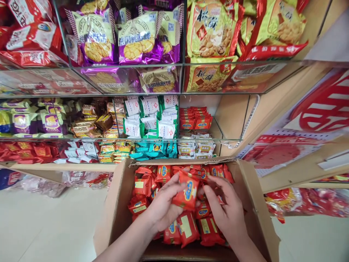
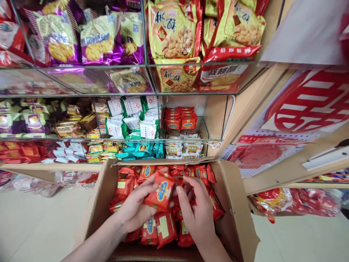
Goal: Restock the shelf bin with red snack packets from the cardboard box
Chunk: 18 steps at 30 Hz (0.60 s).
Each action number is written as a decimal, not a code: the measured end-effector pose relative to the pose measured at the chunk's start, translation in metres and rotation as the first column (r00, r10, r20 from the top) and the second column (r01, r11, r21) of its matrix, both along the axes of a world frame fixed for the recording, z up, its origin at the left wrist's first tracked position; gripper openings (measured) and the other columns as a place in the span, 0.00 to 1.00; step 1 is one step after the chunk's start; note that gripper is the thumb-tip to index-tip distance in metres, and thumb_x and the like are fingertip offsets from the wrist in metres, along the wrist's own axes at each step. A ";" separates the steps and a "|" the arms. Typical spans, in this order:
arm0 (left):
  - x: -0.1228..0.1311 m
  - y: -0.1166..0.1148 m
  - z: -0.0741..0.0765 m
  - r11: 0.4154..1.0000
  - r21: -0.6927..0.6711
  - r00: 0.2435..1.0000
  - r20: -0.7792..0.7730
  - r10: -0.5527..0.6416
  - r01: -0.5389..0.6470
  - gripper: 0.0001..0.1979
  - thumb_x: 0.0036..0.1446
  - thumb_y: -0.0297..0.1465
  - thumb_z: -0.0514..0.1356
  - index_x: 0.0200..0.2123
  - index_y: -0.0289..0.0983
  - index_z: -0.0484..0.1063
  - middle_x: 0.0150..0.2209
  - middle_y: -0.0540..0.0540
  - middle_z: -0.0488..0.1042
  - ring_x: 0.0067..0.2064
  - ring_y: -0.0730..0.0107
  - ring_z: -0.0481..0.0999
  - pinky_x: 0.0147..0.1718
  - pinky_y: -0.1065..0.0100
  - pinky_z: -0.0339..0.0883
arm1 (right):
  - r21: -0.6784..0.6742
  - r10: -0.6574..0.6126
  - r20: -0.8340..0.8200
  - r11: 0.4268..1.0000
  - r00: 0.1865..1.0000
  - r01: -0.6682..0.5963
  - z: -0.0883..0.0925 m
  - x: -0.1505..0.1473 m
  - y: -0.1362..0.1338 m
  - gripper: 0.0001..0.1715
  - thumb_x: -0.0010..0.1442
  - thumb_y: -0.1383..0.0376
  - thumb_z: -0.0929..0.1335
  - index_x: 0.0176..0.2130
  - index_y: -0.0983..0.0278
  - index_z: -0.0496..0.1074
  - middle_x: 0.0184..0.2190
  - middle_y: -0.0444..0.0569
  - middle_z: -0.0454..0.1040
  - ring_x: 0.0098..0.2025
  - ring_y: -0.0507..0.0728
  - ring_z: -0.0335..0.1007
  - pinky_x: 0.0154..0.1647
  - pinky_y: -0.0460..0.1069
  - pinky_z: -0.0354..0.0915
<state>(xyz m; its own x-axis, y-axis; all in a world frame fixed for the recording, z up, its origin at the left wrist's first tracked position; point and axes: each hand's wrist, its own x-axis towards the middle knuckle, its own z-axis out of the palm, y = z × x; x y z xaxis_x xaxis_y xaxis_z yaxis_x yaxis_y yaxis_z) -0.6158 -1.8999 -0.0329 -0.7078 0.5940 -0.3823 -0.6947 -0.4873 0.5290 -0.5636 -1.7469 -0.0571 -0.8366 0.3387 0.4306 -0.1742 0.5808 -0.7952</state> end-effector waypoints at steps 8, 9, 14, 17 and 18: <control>0.009 -0.007 -0.008 0.967 -0.195 0.981 -0.065 -0.182 0.167 0.25 0.44 0.23 0.63 0.47 0.47 0.70 0.40 0.51 0.74 0.34 0.72 0.75 0.34 0.71 0.67 | -0.193 0.428 0.377 0.904 0.822 -0.382 0.004 -0.002 0.002 0.15 0.58 0.57 0.62 0.39 0.62 0.71 0.37 0.48 0.74 0.40 0.56 0.70 0.42 0.50 0.65; 0.009 -0.008 -0.008 0.964 -0.189 0.977 -0.062 -0.202 0.187 0.24 0.44 0.23 0.63 0.46 0.46 0.70 0.39 0.50 0.74 0.34 0.72 0.75 0.35 0.71 0.66 | -0.219 0.449 0.388 0.893 0.805 -0.392 0.004 -0.001 0.001 0.15 0.58 0.57 0.62 0.37 0.63 0.71 0.35 0.47 0.73 0.39 0.56 0.70 0.41 0.49 0.65; 0.007 -0.016 -0.011 0.942 -0.224 0.956 -0.098 -0.276 0.249 0.27 0.40 0.17 0.59 0.45 0.45 0.70 0.41 0.51 0.72 0.33 0.76 0.72 0.31 0.75 0.62 | -0.249 0.433 0.372 0.899 0.821 -0.362 0.002 0.003 0.002 0.12 0.57 0.58 0.63 0.33 0.63 0.71 0.32 0.45 0.72 0.35 0.54 0.68 0.38 0.47 0.64; 0.005 -0.021 -0.013 0.915 -0.340 0.935 -0.195 -0.295 0.217 0.34 0.34 0.14 0.54 0.46 0.45 0.69 0.43 0.50 0.70 0.41 0.71 0.70 0.27 0.78 0.59 | -0.275 0.434 0.384 0.896 0.815 -0.347 0.003 0.005 0.001 0.09 0.55 0.60 0.65 0.29 0.63 0.69 0.27 0.43 0.70 0.31 0.53 0.66 0.32 0.45 0.62; 0.004 -0.022 -0.014 0.904 -0.369 0.920 -0.233 -0.316 0.217 0.36 0.32 0.14 0.52 0.47 0.46 0.68 0.43 0.50 0.70 0.45 0.69 0.68 0.27 0.78 0.58 | -0.316 0.459 0.384 0.880 0.801 -0.353 0.003 0.005 0.000 0.07 0.54 0.61 0.65 0.29 0.63 0.69 0.26 0.42 0.69 0.29 0.52 0.66 0.30 0.44 0.62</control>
<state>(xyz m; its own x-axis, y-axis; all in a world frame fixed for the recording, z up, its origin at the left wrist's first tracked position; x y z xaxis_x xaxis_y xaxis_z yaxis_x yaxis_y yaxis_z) -0.6113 -1.9216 -0.0466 -0.6473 0.6498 -0.3984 -0.5716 -0.0682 0.8177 -0.5587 -1.7466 -0.0540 -0.9979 -0.0355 -0.0550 0.0398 0.3378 -0.9404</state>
